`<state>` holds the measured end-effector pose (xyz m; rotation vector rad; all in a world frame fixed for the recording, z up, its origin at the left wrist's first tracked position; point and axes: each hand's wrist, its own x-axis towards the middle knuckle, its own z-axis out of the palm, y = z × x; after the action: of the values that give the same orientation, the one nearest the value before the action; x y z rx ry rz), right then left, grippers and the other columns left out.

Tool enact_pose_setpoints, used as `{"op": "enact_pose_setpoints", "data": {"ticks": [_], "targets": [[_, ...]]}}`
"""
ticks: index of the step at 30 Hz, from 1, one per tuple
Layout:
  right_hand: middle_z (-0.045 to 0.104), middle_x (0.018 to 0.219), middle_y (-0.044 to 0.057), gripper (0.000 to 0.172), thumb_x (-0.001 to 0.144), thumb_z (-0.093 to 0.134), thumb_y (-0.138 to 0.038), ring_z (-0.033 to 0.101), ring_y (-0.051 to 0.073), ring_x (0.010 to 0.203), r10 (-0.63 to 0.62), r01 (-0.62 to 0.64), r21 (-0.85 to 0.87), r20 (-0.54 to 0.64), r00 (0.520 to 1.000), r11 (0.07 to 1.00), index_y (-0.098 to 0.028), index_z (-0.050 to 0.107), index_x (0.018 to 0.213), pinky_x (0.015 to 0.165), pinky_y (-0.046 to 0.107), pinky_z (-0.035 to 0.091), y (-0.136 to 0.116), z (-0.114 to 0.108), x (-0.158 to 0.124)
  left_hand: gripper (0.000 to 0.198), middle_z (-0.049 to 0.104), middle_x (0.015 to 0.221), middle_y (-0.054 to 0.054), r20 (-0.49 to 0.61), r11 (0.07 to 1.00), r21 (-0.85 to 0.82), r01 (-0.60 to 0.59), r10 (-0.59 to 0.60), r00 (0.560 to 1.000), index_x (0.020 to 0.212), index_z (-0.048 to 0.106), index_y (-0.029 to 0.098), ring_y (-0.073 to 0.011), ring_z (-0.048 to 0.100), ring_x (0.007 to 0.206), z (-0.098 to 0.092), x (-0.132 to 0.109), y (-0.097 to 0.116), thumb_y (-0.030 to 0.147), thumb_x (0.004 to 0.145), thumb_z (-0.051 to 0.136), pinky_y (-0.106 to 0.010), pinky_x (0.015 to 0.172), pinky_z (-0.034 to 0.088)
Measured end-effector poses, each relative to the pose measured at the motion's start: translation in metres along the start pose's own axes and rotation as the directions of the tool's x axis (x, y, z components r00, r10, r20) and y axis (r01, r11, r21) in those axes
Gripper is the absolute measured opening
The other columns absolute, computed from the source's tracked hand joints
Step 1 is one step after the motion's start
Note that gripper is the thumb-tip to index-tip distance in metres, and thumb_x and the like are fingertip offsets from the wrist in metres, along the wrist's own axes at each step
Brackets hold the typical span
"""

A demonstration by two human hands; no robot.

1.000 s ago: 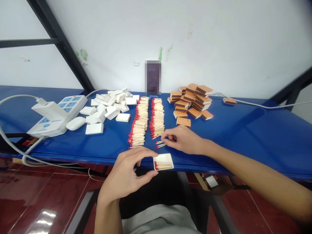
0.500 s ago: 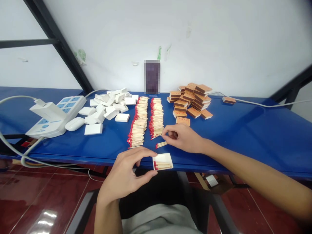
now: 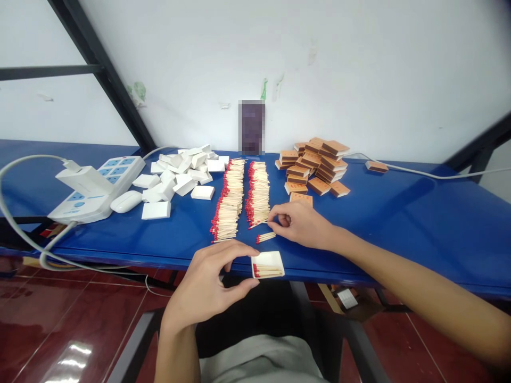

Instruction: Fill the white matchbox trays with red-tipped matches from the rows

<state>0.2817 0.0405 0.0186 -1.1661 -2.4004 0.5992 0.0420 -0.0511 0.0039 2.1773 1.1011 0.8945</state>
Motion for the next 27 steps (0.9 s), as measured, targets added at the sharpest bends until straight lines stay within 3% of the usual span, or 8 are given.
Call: {"op": "enact_pose_setpoints", "data": {"ticks": [11,16,27], "targets": [[0.051,0.056,-0.005,0.012,0.090,0.062,-0.017,0.047,0.008,0.051,-0.117,0.117,-0.012,0.003,0.993,0.993,-0.015,0.073,0.093,0.056,0.022,0.034,0.010,0.002,0.001,0.029,0.073,0.106,0.001,-0.004,1.000,0.000,-0.007,0.007,1.000,0.111,0.069,0.027,-0.0121,0.060,0.076,0.000,-0.001,-0.001,0.021,0.084,0.076,-0.023,0.061,0.045],[0.056,0.060,-0.003,0.013,0.090,0.061,-0.017,0.048,0.009,0.053,-0.129,0.129,-0.009,0.008,0.992,0.992,-0.015,0.074,0.089,0.057,0.022,0.035,0.012,0.003,0.001,0.030,0.073,0.106,0.002,-0.006,1.000,-0.002,-0.009,0.009,1.000,0.112,0.068,0.028,-0.0110,0.058,0.074,0.000,-0.001,-0.001,0.020,0.083,0.076,-0.022,0.062,0.046],[0.050,0.054,-0.005,0.016,0.088,0.065,-0.029,0.043,0.009,0.050,0.011,-0.025,0.204,0.071,0.997,0.979,-0.015,0.073,0.085,0.052,0.023,0.033,0.005,-0.001,0.000,0.030,0.072,0.105,0.002,-0.005,1.000,-0.001,-0.021,0.021,1.000,0.112,0.068,0.028,-0.0101,0.054,0.069,-0.002,-0.003,-0.003,0.021,0.083,0.077,-0.022,0.063,0.046]]}}
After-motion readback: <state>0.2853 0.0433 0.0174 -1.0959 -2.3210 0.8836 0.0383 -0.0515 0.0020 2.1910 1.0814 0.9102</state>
